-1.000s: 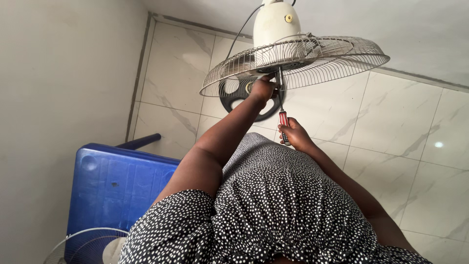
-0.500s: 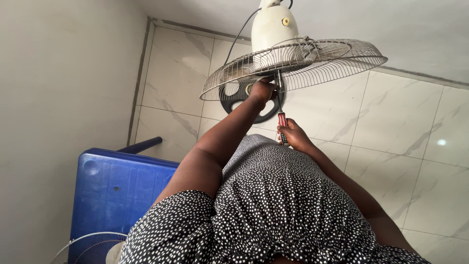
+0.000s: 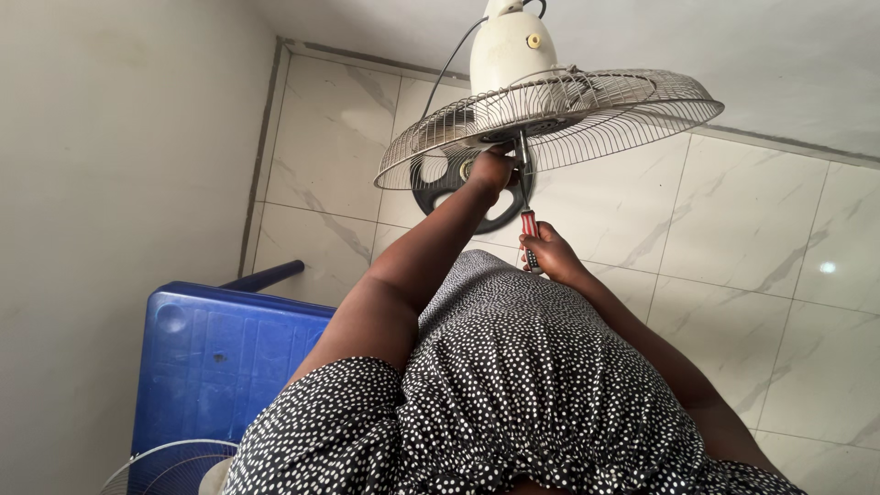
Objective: The person uses a screwdriver to loosen and remove the front grill of a standing fan. They then detach the fan blades and place the components on a blue plastic stool.
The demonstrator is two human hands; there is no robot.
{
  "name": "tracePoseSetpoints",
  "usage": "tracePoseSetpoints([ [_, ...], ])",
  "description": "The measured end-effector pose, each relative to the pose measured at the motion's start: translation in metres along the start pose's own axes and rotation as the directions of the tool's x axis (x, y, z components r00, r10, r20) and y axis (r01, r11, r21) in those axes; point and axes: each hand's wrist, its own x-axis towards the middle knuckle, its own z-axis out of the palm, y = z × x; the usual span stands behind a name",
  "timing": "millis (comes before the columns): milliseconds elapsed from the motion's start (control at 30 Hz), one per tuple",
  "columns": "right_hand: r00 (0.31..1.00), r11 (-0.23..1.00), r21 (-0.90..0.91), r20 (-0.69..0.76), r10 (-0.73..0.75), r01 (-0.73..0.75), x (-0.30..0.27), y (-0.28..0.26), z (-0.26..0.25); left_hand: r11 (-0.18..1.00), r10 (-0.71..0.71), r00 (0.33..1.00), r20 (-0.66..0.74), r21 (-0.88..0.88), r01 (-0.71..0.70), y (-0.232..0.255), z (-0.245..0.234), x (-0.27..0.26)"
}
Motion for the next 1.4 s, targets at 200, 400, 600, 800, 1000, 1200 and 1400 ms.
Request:
tracePoseSetpoints([
  [200,0.999,0.999,0.015,0.030,-0.032,0.031,0.003,-0.001,0.001,1.000,-0.010,0.999,0.042,-0.023,0.011,0.003,-0.001,0.000],
  [400,0.991,0.968,-0.225,-0.049,-0.127,0.113,-0.013,-0.021,0.004,0.997,0.030,0.998,0.053,0.071,-0.034,0.007,0.000,-0.003],
  [600,0.974,0.963,-0.258,-0.191,-0.124,0.072,-0.021,-0.035,0.011,0.986,0.051,0.998,0.038,0.155,-0.056,0.014,0.010,-0.023],
  [800,0.964,0.853,-0.519,-0.194,-0.184,0.059,-0.003,-0.017,0.012,0.984,-0.022,0.999,-0.041,0.174,0.029,0.013,0.024,-0.051],
  [1000,0.916,0.837,0.545,0.361,-0.177,-0.053,0.025,0.006,-0.006,0.998,-0.058,0.993,0.103,0.026,0.056,0.023,0.007,-0.059],
  [1200,0.887,0.865,0.479,0.451,-0.098,-0.148,0.059,0.020,-0.024,0.982,-0.162,0.974,0.159,-0.072,0.175,0.039,0.014,-0.058],
  [1400,0.924,0.979,-0.023,0.337,-0.184,0.203,0.092,0.055,-0.037,0.974,-0.137,0.986,0.089,-0.167,0.151,0.021,0.022,-0.059],
])
